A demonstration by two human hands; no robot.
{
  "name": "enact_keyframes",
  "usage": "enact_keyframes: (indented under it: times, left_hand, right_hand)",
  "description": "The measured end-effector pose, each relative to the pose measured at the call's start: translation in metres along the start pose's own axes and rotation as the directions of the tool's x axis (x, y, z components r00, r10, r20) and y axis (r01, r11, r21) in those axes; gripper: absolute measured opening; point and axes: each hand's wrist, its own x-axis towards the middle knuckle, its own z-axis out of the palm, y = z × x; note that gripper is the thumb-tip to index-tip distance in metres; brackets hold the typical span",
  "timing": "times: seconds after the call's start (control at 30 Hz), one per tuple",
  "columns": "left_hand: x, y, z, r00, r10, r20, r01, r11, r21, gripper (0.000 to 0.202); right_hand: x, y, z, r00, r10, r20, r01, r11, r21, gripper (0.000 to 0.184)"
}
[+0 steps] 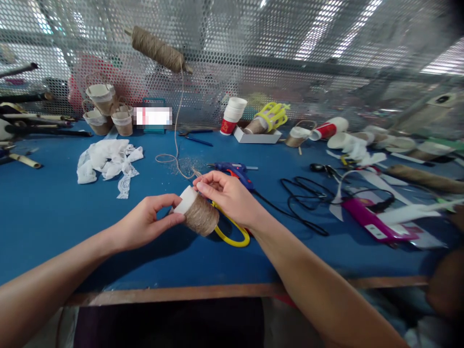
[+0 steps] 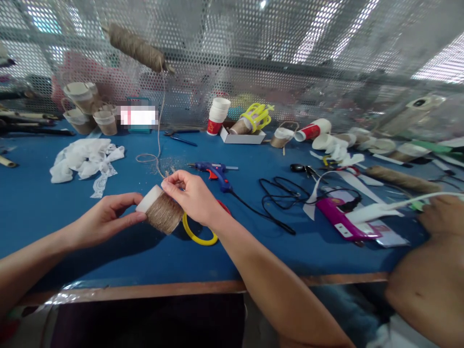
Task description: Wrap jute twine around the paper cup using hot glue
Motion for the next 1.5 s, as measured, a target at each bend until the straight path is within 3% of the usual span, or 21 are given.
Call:
enact_keyframes:
  times: [0.5,0.8,1.13,1.23,1.37,1.5]
  left_hand:
    - [-0.0017,0.0023,-0.0006,0.999,0.049,-0.019,-0.048,0.997,0.065,0.013]
    - [-0.0008,0.0016,-0.0002,0.999,0.011,-0.037,-0.012,1.000,-0.024,0.017]
    - [0.0008,0.0019,-0.0011,0.988,0.014,-0.153,-0.055,0.963,-0.265,0.016]
    - [0.0007,0.0002,-0.0010,0.962,-0.009,-0.272,-0.065,0.963,-0.262,0.016]
    - [0.0032,-0.0035,-0.0017,0.901,-0.079,-0.426,-0.029,0.970,-0.241,0.014]
    - [0.0060,-0.0027,-0.0015,0.905,-0.165,-0.392,0.072,0.968,-0.240,0.016]
  right_hand:
    - [-0.0046,-0.0046,0.0033,0.999,-0.040,0.008,0.040,0.979,-0.199,0.019]
    - [-0.0032,-0.0049,0.0036,0.999,-0.005,-0.036,-0.002,0.983,-0.184,0.020]
    - [-0.0013,-0.0020,0.0023,0.994,0.087,-0.072,-0.086,0.996,0.017,0.022]
    - [0.0005,0.0004,0.0019,0.993,0.095,-0.076,-0.092,0.995,0.044,0.022]
    - [0.0001,0.0004,0.0023,0.992,0.060,-0.114,-0.065,0.997,-0.042,0.023]
    - [-0.0030,-0.0027,0.0043,0.991,-0.007,-0.131,-0.018,0.982,-0.189,0.021]
